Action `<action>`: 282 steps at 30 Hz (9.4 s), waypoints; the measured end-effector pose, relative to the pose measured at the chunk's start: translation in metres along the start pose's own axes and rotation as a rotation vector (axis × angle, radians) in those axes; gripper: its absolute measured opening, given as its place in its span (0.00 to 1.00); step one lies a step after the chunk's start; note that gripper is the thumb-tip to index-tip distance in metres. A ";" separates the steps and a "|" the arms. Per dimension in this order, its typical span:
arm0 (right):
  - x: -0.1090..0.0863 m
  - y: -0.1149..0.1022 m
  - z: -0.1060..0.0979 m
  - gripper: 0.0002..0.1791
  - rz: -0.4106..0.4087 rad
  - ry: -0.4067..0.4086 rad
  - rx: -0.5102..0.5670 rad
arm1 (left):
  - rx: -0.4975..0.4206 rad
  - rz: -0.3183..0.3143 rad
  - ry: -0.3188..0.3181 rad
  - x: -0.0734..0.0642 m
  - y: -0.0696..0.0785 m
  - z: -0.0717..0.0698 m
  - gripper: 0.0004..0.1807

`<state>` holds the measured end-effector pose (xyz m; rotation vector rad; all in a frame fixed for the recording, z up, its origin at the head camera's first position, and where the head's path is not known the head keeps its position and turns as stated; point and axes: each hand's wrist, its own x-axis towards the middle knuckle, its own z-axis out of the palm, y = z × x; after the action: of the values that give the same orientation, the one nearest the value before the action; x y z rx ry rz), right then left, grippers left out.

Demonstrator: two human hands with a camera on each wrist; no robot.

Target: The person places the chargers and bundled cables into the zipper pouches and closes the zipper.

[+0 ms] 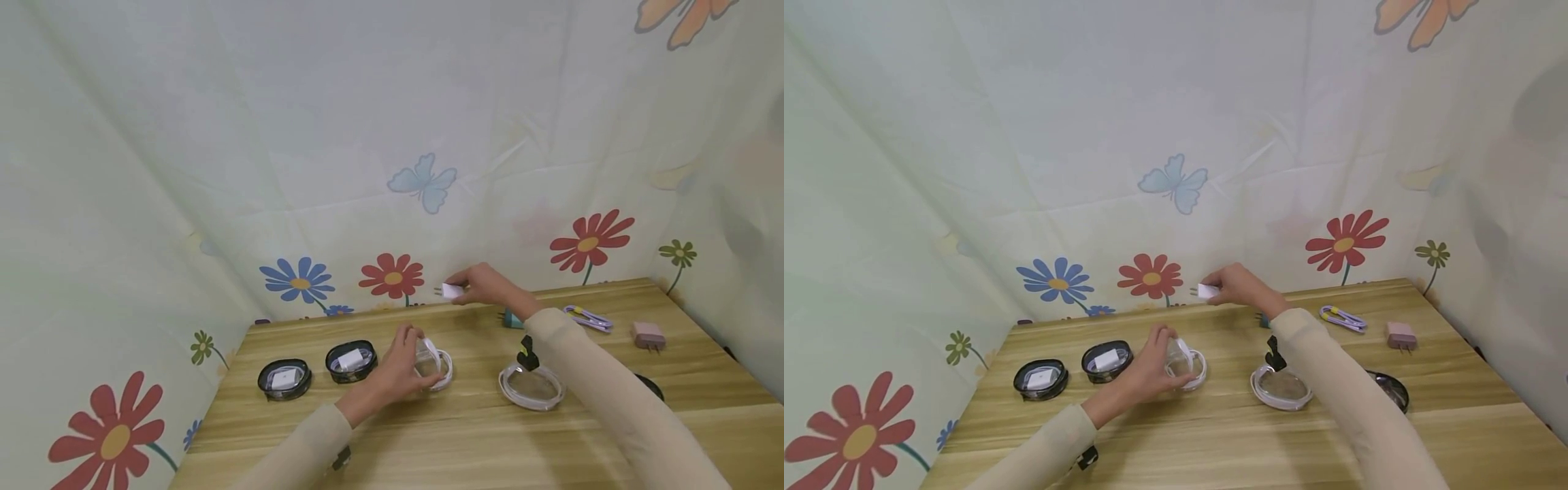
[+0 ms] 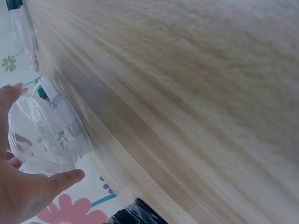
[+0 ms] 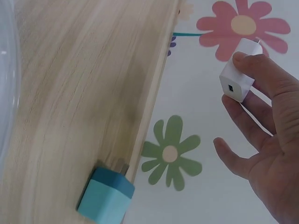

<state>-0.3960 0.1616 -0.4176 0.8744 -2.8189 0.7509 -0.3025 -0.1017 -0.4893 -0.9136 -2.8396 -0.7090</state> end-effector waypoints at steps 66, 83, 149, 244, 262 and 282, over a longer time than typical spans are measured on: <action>-0.027 -0.052 0.081 0.11 -0.262 -0.182 -0.065 | -0.017 0.098 0.015 -0.002 -0.005 0.000 0.41; -0.031 -0.033 0.050 0.21 -0.158 -0.370 0.201 | 0.026 0.120 -0.056 0.002 -0.008 0.007 0.43; -0.038 -0.026 0.038 0.23 -0.160 -0.241 -0.001 | 0.382 0.582 -0.497 0.017 -0.010 -0.018 0.42; -0.029 -0.038 0.084 0.04 -0.099 0.070 -0.612 | 0.490 0.162 -0.227 0.005 0.010 0.010 0.29; -0.048 -0.049 0.076 0.03 -0.107 -0.044 -0.431 | 0.379 -0.031 -0.116 0.012 0.017 0.004 0.27; -0.038 -0.036 0.083 0.05 -0.190 0.108 -0.575 | 0.506 0.423 -0.105 0.004 -0.001 0.010 0.20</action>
<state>-0.3407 0.1148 -0.4840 0.9314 -2.5775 -0.0454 -0.3056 -0.0962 -0.4978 -1.3985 -2.5627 0.1012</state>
